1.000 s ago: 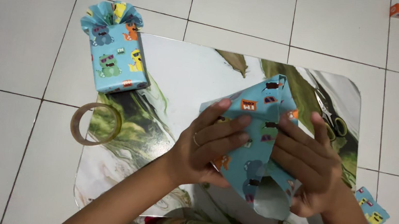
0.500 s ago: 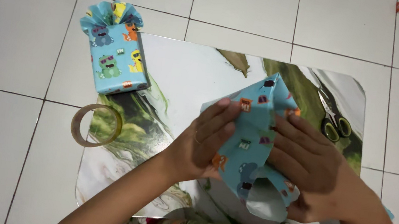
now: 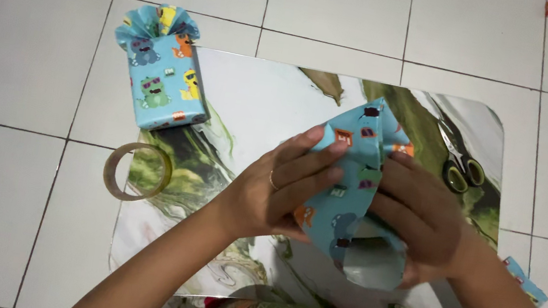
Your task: The person wraps a rectangular box with blue dinosaur-patterned wrapping paper on a tiled floor. They fold the paper around the box, smooth the edges, and secure the seams with clear tape. The person then folds and tapes the ends to complete the wrapping.
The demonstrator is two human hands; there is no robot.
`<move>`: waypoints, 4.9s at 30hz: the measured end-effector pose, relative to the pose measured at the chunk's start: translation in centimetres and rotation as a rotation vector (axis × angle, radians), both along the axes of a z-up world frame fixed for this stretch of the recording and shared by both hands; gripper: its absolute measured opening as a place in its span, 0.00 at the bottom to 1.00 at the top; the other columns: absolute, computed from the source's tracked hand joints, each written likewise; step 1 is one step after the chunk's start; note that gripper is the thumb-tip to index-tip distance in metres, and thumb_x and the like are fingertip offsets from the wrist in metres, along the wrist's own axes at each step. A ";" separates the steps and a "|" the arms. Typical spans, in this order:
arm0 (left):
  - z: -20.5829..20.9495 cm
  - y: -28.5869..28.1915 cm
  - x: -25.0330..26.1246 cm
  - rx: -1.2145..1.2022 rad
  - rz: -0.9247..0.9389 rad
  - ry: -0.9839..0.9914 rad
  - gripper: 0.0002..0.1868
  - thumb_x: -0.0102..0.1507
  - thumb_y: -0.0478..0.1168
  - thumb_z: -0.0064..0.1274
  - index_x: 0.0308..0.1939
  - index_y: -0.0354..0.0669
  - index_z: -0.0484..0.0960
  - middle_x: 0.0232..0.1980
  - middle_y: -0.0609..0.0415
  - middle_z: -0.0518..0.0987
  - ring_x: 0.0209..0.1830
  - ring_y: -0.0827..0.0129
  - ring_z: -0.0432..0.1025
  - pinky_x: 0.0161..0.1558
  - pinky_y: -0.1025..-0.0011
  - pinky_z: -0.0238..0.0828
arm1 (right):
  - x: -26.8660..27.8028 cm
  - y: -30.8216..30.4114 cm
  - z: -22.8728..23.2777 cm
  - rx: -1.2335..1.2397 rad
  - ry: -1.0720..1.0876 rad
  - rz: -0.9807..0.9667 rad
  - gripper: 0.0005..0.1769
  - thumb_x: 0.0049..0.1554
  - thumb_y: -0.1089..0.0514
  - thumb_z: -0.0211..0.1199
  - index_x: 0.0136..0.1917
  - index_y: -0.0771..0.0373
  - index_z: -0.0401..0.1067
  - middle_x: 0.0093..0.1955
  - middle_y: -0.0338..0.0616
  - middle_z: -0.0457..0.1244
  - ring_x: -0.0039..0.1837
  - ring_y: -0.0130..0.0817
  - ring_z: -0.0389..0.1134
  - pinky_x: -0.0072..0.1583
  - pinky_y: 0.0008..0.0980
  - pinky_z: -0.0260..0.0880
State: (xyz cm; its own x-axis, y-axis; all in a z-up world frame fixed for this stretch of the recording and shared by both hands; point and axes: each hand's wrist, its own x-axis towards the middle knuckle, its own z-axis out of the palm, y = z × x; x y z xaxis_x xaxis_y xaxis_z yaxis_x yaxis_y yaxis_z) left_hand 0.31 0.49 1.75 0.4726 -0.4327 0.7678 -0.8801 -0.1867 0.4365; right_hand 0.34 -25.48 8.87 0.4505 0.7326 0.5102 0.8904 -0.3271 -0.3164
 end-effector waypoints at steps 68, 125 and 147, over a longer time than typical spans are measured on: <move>-0.3 1.3 0.1 -0.047 -0.056 -0.017 0.40 0.65 0.47 0.73 0.74 0.44 0.67 0.79 0.50 0.65 0.84 0.54 0.57 0.78 0.56 0.65 | 7.5 4.8 11.6 -0.523 -0.404 0.330 0.12 0.47 0.55 0.67 0.46 0.55 0.82 0.55 0.36 0.71 0.63 0.37 0.70 0.55 0.37 0.67; 2.9 0.9 -0.6 0.110 -0.027 0.093 0.32 0.60 0.60 0.66 0.66 0.61 0.79 0.81 0.62 0.63 0.86 0.56 0.54 0.78 0.38 0.54 | -3.5 -0.2 -3.6 0.194 -0.030 -0.264 0.16 0.58 0.47 0.60 0.46 0.63 0.73 0.57 0.57 0.69 0.74 0.57 0.64 0.84 0.55 0.24; 5.0 1.1 -1.2 0.269 0.041 0.104 0.34 0.57 0.59 0.66 0.67 0.70 0.76 0.80 0.69 0.62 0.85 0.63 0.51 0.80 0.27 0.46 | -4.9 0.7 -1.7 0.217 -0.234 -0.395 0.38 0.68 0.27 0.33 0.55 0.60 0.70 0.61 0.51 0.67 0.70 0.50 0.66 0.83 0.50 0.24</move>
